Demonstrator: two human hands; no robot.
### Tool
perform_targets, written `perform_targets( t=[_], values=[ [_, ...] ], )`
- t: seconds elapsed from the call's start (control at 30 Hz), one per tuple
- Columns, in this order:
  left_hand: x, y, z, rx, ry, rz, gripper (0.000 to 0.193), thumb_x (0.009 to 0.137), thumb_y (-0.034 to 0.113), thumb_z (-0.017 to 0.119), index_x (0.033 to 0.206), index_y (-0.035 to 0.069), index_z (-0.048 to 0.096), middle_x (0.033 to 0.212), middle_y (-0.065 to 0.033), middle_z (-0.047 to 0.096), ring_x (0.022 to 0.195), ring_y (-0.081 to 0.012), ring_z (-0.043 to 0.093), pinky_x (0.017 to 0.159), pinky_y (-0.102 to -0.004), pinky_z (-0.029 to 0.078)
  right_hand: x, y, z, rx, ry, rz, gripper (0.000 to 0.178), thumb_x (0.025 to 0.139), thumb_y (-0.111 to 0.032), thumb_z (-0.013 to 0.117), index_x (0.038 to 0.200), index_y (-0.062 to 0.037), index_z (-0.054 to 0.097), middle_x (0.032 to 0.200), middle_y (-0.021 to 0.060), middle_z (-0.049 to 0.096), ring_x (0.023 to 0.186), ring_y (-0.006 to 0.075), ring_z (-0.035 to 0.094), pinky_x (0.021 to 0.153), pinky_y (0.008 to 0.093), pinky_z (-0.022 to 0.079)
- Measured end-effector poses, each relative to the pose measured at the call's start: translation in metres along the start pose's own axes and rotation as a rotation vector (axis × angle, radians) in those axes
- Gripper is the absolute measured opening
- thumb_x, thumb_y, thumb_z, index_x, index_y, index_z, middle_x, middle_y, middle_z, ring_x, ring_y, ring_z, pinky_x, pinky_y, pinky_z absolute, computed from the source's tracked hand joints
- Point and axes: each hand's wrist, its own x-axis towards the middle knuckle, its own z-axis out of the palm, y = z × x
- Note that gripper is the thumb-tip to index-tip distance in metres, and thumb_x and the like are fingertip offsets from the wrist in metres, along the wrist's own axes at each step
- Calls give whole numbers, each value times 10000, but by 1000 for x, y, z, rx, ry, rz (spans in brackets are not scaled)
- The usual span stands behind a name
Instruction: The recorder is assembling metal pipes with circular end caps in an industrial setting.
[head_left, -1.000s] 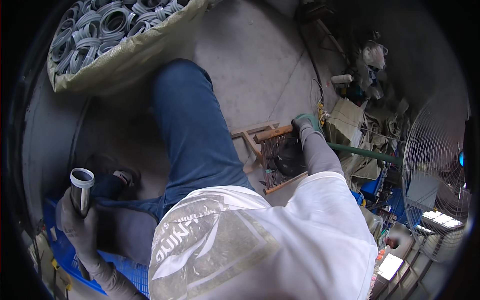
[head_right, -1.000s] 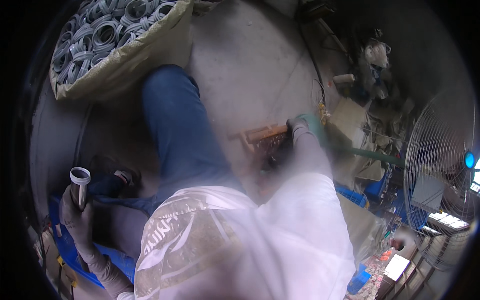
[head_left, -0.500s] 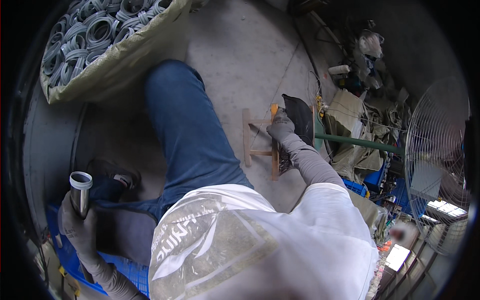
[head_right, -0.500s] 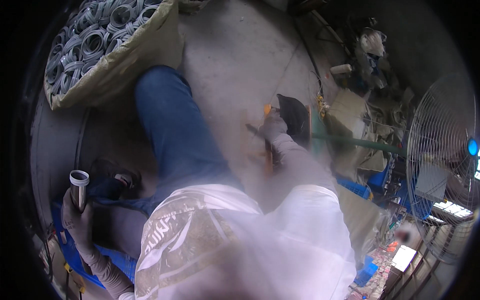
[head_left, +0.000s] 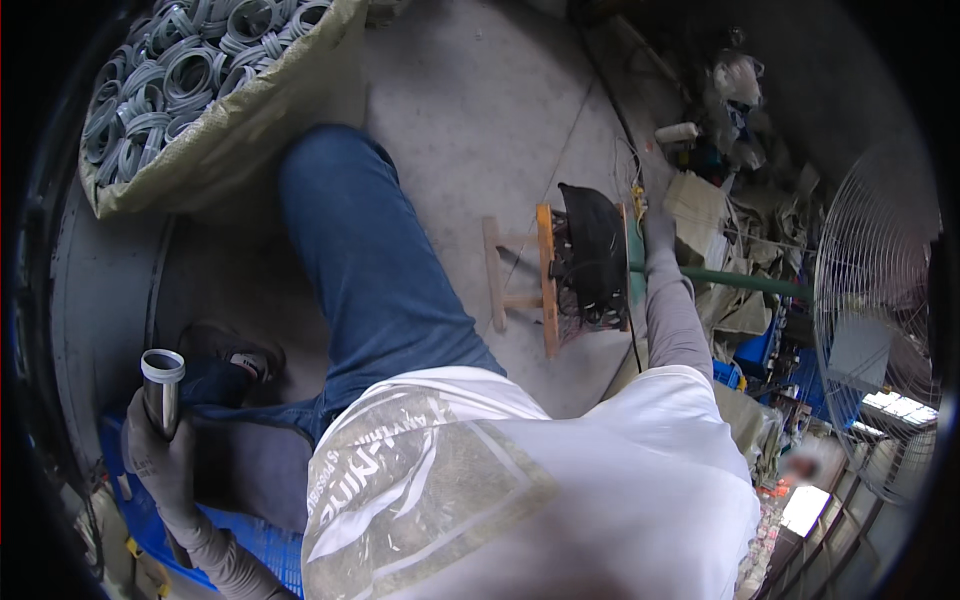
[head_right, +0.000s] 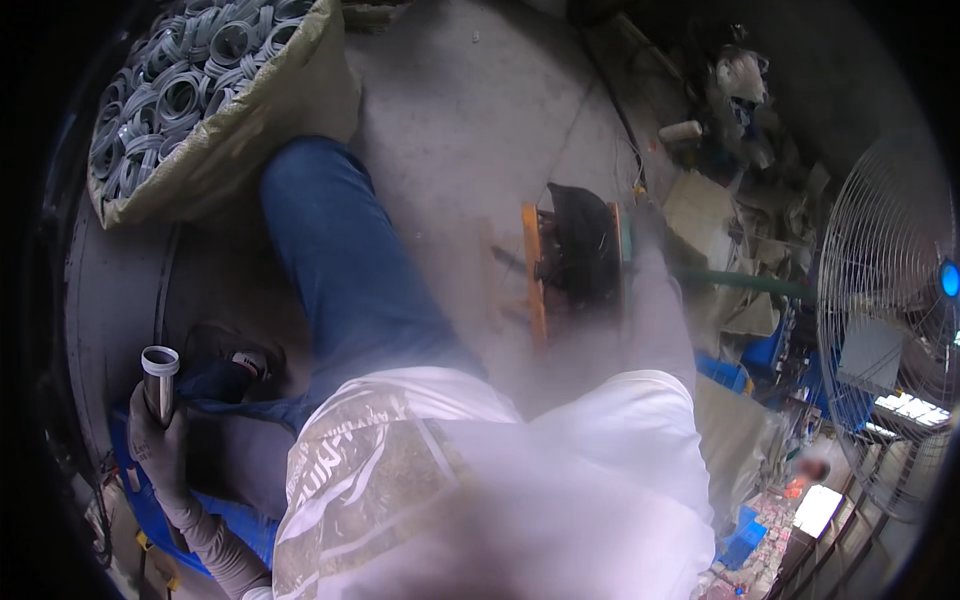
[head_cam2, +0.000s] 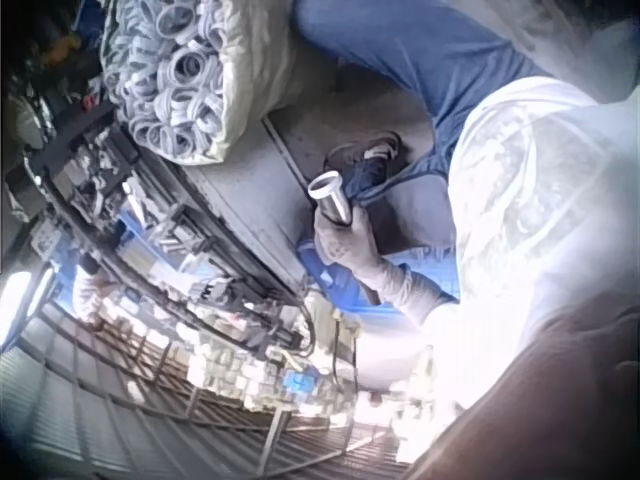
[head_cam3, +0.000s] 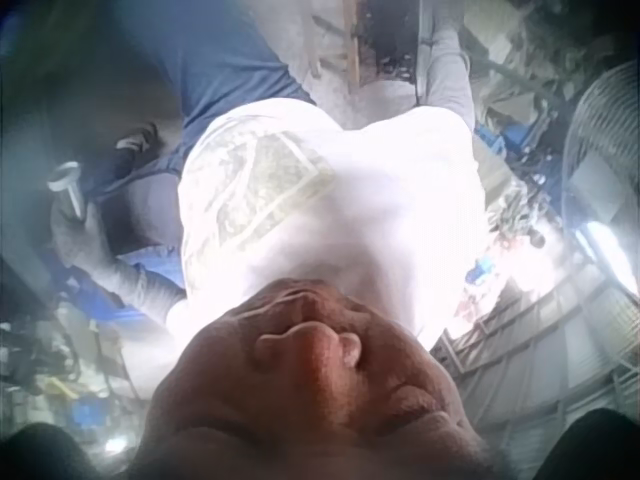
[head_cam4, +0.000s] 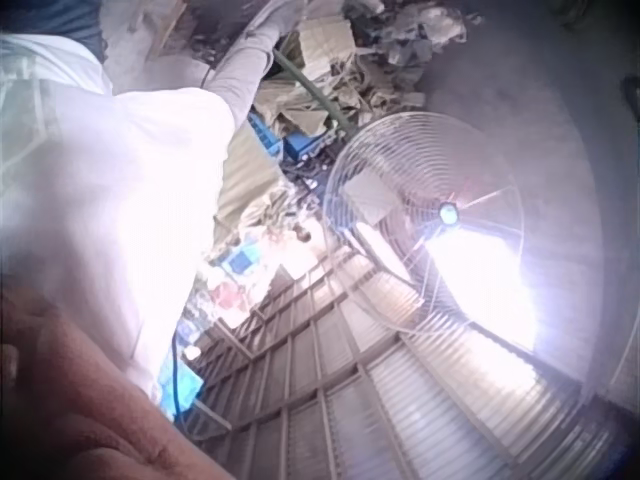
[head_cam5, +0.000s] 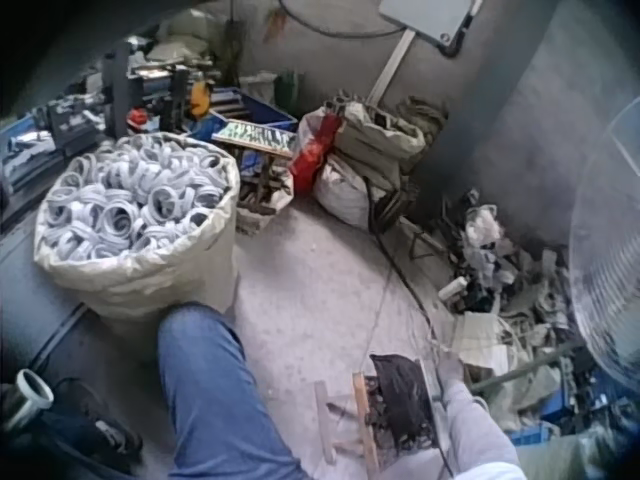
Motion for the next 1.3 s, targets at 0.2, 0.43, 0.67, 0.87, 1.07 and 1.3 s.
perform_targets(
  t=[0.2, 0.43, 0.67, 0.87, 1.07, 1.3],
  values=[
    [0, -12, 25, -35, 30, 6, 515, 844, 90, 720, 1338, 13, 596, 1160, -213, 694, 1095, -378, 686, 945, -418, 519, -38, 209, 53, 11, -124, -175, 283, 1038, -314, 488, 1087, -104, 671, 880, 191, 688, 773, 401, 675, 639, 520, 517],
    [5, -11, 13, -8, -27, 14, 532, 830, 97, 720, 1335, -8, 592, 1157, -236, 695, 1087, -396, 694, 934, -423, 525, -148, 219, 51, 445, -470, 314, 265, 1021, -319, 512, 1089, -122, 676, 864, 150, 675, 752, 333, 660, 594, 462, 498],
    [6, -2, 12, -16, -33, -15, 558, 786, 106, 748, 1317, 12, 604, 1133, -226, 699, 1079, -413, 677, 926, -450, 520, -236, 176, 47, 843, -770, 804, 250, 1005, -324, 535, 1091, -141, 681, 848, 109, 663, 731, 264, 645, 549, 404, 479],
    [8, -10, 18, -44, -70, -3, 533, 841, 114, 723, 1345, 4, 591, 1190, -227, 691, 1107, -383, 694, 947, -419, 526, -145, 146, -20, 538, -186, 575, 354, 922, -330, 648, 1133, -57, 731, 974, 89, 714, 862, 225, 672, 695, 362, 526],
    [-4, -8, 10, 11, -14, -12, 536, 827, 105, 725, 1337, 1, 596, 1181, -227, 692, 1107, -391, 690, 947, -421, 525, -45, -83, -52, 276, -290, 54, 681, 934, -491, 682, 1422, -23, 600, 1338, 233, 675, 1254, 368, 639, 1079, 409, 472],
    [3, 9, 9, 0, -17, 3, 539, 795, 81, 721, 1315, 2, 603, 1136, -223, 694, 1067, -399, 682, 927, -436, 523, -17, -148, 29, -221, -1013, -281, 655, 875, -536, 680, 1255, -3, 719, 1247, 219, 721, 1196, 361, 677, 1061, 416, 500]
  ],
)
